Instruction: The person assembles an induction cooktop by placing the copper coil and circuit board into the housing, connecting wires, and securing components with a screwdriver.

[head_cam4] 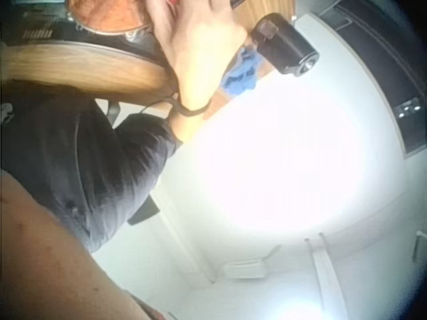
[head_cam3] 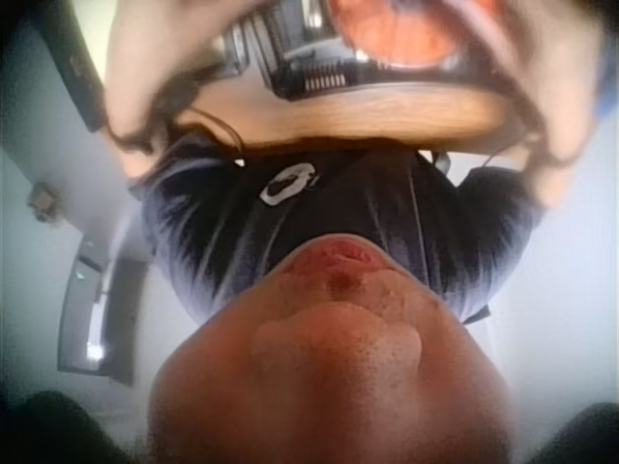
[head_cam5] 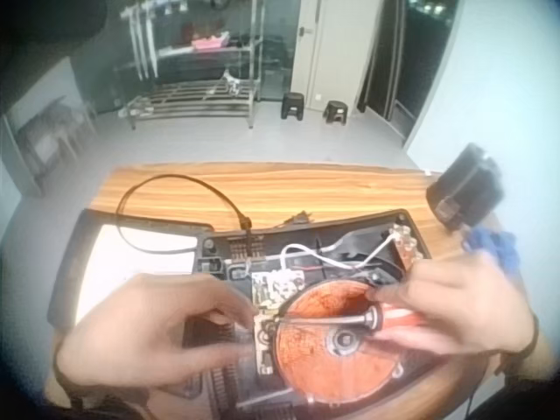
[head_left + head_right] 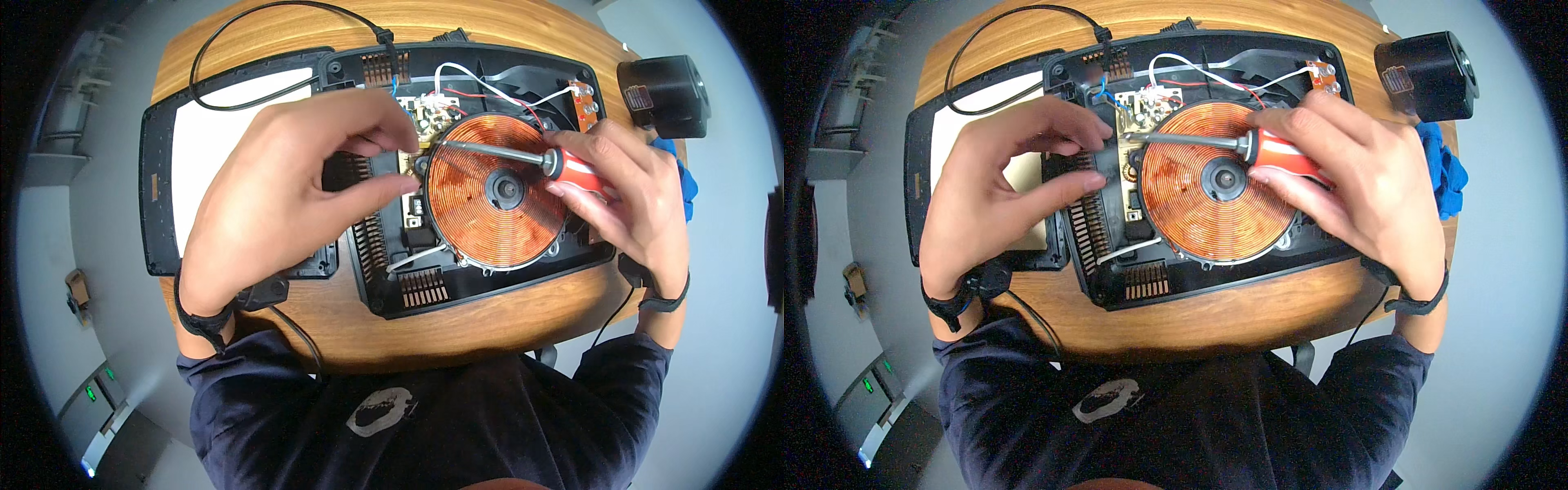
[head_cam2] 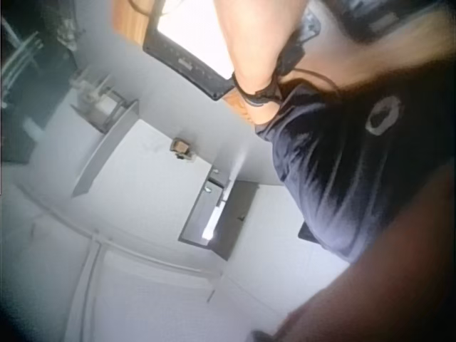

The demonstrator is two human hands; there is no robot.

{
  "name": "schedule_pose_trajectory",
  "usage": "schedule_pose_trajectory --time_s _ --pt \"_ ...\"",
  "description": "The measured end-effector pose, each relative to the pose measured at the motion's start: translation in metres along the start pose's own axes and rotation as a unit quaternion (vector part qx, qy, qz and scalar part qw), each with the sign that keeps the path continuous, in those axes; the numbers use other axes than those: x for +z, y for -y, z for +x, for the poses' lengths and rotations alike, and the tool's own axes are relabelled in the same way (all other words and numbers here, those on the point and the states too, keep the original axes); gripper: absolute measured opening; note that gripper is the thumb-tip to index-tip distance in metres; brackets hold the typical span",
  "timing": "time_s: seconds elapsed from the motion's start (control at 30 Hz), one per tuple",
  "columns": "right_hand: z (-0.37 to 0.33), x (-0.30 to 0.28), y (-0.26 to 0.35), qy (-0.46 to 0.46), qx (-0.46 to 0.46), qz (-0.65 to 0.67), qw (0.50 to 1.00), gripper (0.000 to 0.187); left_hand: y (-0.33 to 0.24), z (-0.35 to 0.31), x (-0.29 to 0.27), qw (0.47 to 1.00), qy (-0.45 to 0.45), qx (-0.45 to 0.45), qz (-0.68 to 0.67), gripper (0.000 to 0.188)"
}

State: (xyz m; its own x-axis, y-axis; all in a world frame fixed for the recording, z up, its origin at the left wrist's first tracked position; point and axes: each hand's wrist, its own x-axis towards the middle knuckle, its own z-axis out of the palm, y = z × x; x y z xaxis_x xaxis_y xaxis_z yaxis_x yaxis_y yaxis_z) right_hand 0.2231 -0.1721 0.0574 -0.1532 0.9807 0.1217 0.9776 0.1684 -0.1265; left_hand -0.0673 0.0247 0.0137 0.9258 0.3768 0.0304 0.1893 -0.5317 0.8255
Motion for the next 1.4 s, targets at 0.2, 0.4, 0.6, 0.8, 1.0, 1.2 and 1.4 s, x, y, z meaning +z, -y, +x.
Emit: schedule_pose_trajectory --time_s 0.2,0.4,0.6,0.8,1.0,1.2,1.4 --pt "0.022 -0.010 -0.020 0.024 0.026 0.031 0.999 0.038 0.011 -0.010 0.005 0.981 0.081 0.072 0.160 0.060" --pt "0.052 -0.021 -0.022 0.076 0.013 -0.026 0.997 0.035 0.018 -0.007 0.008 0.955 0.139 0.064 0.254 0.078" --pt "0.086 -0.016 -0.018 0.076 -0.074 -0.112 0.988 0.035 0.024 -0.003 0.008 0.960 0.161 0.057 0.224 0.077" --pt "0.099 -0.006 -0.026 0.077 -0.107 -0.125 0.983 0.033 0.019 -0.001 0.007 0.964 0.162 0.034 0.207 0.072" --pt "0.106 -0.004 -0.029 0.077 -0.120 -0.103 0.984 0.033 0.015 -0.001 0.007 0.960 0.165 0.014 0.226 0.073" --pt "0.108 -0.007 -0.028 0.080 -0.124 -0.093 0.985 0.032 0.012 0.001 0.007 0.957 0.171 0.012 0.234 0.073" --pt "0.110 -0.007 -0.027 0.081 -0.131 -0.081 0.985 0.032 0.007 0.006 0.007 0.972 0.146 -0.015 0.182 0.080"
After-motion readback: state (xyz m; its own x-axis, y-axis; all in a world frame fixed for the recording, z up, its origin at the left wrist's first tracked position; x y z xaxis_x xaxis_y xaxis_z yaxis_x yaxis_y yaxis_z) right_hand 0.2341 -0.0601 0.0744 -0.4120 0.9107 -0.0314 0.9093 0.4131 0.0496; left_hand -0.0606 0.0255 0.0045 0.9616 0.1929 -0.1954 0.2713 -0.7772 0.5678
